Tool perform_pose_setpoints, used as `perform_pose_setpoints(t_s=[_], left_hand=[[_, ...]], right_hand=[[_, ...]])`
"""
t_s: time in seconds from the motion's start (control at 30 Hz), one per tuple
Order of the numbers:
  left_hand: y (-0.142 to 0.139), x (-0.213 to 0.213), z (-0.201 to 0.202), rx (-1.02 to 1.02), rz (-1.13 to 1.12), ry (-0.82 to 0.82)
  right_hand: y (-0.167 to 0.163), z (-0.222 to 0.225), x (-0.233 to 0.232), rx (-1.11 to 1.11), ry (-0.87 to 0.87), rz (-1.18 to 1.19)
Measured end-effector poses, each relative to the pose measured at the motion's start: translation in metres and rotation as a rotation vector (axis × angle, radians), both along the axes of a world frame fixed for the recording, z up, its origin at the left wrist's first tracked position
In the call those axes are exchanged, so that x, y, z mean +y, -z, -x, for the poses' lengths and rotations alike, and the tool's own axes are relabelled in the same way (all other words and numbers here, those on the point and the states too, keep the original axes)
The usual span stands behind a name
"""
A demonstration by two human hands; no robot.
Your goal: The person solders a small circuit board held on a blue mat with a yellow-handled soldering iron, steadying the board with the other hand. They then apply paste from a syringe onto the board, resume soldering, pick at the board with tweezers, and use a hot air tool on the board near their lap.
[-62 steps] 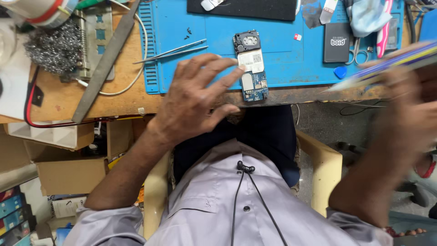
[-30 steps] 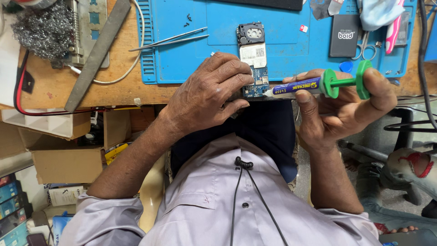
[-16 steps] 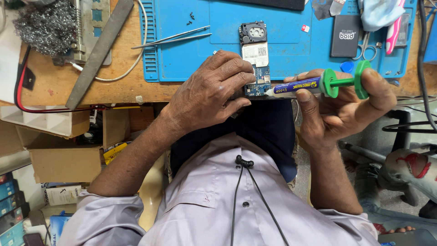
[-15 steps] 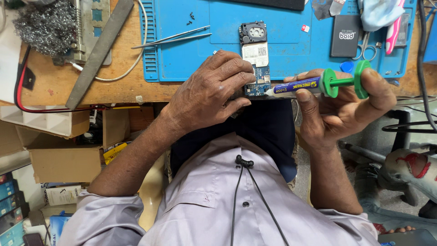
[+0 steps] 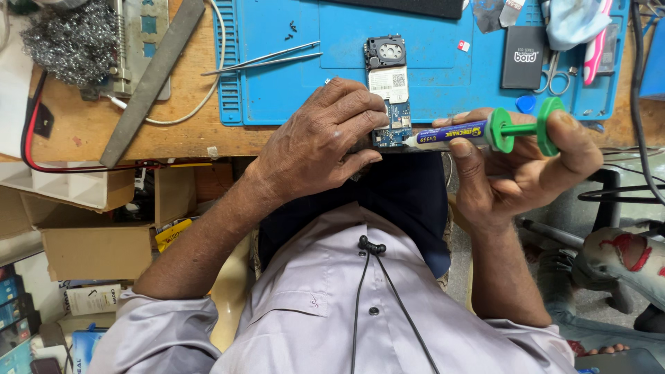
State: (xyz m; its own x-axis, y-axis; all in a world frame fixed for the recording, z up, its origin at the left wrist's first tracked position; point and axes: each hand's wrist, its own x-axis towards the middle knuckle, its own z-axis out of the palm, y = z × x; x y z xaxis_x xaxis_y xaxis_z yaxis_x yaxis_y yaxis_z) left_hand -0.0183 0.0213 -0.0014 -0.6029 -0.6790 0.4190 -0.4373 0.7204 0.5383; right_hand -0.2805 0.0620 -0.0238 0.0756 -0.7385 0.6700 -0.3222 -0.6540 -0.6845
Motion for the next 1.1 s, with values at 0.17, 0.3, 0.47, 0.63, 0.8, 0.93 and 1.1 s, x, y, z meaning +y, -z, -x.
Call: perform_pose_setpoints(t_s=[0.17, 0.3, 0.47, 0.63, 0.8, 0.93, 1.1], left_hand=[[-0.001, 0.000, -0.001, 0.010, -0.008, 0.005], [-0.002, 0.000, -0.002, 0.015, 0.000, 0.006], [0.000, 0.000, -0.002, 0.017, -0.010, 0.009], [0.001, 0.001, -0.003, 0.013, -0.018, 0.002], [-0.005, -0.004, -0.001, -0.067, -0.003, -0.041], [-0.008, -0.012, 0.003, -0.144, 0.065, -0.082], [-0.009, -0.021, 0.002, -0.206, 0.032, -0.084]], right_hand=[[0.004, 0.000, 0.000, -0.024, 0.017, 0.014], [0.004, -0.001, 0.001, -0.019, 0.015, -0.004], [0.003, -0.003, 0.000, -0.037, 0.038, 0.027], [-0.014, 0.003, -0.008, -0.112, 0.094, 0.088], [-0.054, 0.046, -0.046, 0.017, 0.291, -0.047], [-0.069, 0.085, -0.087, 0.379, 0.307, -0.252], [-0.066, 0.089, -0.100, 0.796, 0.276, -0.145]])
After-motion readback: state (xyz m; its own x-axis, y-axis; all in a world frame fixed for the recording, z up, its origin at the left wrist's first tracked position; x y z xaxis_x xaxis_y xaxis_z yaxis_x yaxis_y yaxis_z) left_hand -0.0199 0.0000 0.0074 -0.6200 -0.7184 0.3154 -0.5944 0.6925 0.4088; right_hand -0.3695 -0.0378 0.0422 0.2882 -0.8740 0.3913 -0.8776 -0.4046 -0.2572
